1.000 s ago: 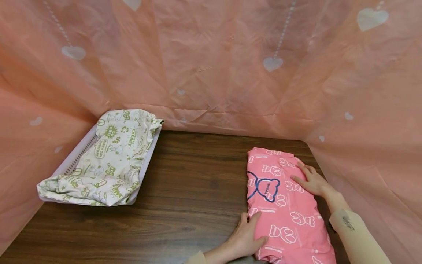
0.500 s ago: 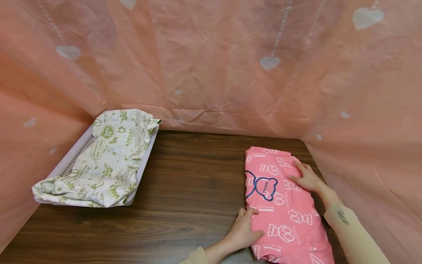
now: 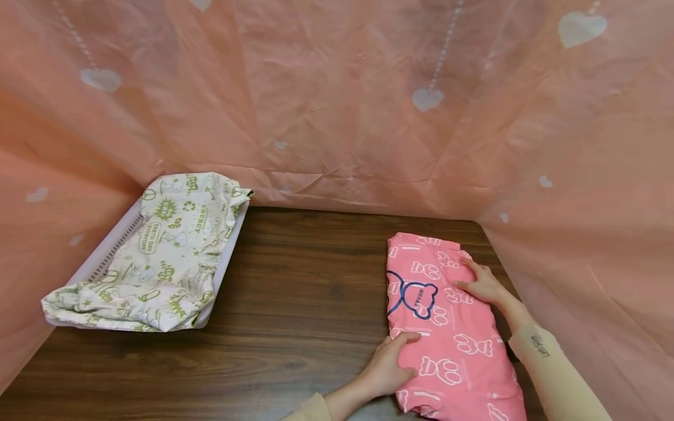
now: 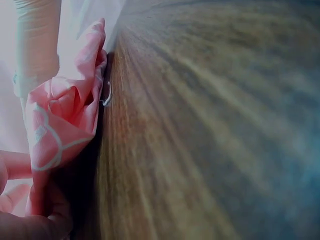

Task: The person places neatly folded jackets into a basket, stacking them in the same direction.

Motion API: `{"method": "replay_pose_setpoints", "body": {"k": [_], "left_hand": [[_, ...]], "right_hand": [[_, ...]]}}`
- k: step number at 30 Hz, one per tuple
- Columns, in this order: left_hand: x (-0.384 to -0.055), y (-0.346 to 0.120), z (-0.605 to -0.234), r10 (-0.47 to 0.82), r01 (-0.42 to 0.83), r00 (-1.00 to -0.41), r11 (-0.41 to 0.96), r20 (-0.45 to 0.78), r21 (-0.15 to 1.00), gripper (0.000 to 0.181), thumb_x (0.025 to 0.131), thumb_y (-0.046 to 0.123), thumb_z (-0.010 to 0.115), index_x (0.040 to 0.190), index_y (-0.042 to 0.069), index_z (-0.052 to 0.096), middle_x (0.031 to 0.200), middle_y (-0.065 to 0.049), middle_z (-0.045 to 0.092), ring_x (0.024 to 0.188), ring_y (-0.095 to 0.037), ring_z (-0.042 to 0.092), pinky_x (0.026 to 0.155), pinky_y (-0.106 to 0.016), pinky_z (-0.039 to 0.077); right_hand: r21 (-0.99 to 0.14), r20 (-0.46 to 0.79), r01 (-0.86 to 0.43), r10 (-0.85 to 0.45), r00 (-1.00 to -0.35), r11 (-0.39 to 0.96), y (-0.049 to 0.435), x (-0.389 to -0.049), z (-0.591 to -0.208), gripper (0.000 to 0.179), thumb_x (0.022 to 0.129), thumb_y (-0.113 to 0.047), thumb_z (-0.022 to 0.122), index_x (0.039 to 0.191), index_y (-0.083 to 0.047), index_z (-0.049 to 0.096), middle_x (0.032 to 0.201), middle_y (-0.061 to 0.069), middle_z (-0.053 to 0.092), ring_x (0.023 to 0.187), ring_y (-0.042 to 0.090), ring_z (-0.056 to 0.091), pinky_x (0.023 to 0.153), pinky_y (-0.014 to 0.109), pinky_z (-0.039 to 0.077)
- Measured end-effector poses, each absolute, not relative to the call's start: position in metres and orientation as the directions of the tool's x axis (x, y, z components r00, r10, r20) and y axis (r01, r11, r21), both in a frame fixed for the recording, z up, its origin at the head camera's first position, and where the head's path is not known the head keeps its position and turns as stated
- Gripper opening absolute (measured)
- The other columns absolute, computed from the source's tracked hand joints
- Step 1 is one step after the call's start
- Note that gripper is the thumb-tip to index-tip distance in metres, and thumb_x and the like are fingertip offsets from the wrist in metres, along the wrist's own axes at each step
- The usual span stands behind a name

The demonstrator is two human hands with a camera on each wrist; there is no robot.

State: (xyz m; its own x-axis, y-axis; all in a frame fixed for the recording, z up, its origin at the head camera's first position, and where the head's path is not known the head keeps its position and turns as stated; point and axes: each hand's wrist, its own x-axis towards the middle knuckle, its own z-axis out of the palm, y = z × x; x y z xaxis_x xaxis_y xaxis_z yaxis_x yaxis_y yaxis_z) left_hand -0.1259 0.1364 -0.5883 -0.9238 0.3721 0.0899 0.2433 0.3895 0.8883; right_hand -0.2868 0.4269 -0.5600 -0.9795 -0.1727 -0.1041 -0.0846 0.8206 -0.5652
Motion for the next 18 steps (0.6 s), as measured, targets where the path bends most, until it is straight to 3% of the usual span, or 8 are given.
{"method": "replay_pose_setpoints", "body": {"k": [5, 11, 18], "left_hand": [[-0.126, 0.135, -0.588, 0.359, 0.227, -0.929, 0.36, 0.091, 0.905, 0.066, 0.071, -0.004, 0.073, 0.13, 0.023, 0.062, 0.13, -0.007, 0.058, 0.115, -0.023, 0.052, 0.091, -0.031, 0.045], [-0.125, 0.133, -0.588, 0.331, 0.222, -0.938, 0.346, 0.103, 0.912, 0.066, 0.068, -0.008, 0.069, 0.128, 0.017, 0.063, 0.132, -0.011, 0.055, 0.116, -0.023, 0.051, 0.094, -0.031, 0.045], [-0.124, 0.135, -0.586, 0.338, 0.237, -0.934, 0.331, 0.12, 0.913, 0.065, 0.066, -0.009, 0.069, 0.126, 0.014, 0.063, 0.13, -0.01, 0.057, 0.111, -0.018, 0.054, 0.09, -0.027, 0.045]], "right_hand": [[-0.577, 0.008, -0.197, -0.236, -0.972, 0.793, 0.42, -0.285, -0.565, 0.072, 0.091, -0.024, 0.063, 0.144, 0.012, 0.03, 0.133, 0.045, 0.033, 0.124, 0.06, 0.028, 0.1, 0.071, 0.025], [-0.552, -0.001, -0.188, -0.226, -0.974, 0.812, 0.412, -0.281, -0.56, 0.072, 0.091, -0.027, 0.063, 0.145, 0.01, 0.031, 0.129, 0.043, 0.033, 0.116, 0.06, 0.033, 0.094, 0.071, 0.031], [-0.591, -0.012, -0.159, -0.207, -0.978, 0.791, 0.419, -0.279, -0.559, 0.072, 0.089, -0.024, 0.064, 0.144, 0.011, 0.032, 0.131, 0.044, 0.033, 0.122, 0.056, 0.028, 0.099, 0.067, 0.028]]}}
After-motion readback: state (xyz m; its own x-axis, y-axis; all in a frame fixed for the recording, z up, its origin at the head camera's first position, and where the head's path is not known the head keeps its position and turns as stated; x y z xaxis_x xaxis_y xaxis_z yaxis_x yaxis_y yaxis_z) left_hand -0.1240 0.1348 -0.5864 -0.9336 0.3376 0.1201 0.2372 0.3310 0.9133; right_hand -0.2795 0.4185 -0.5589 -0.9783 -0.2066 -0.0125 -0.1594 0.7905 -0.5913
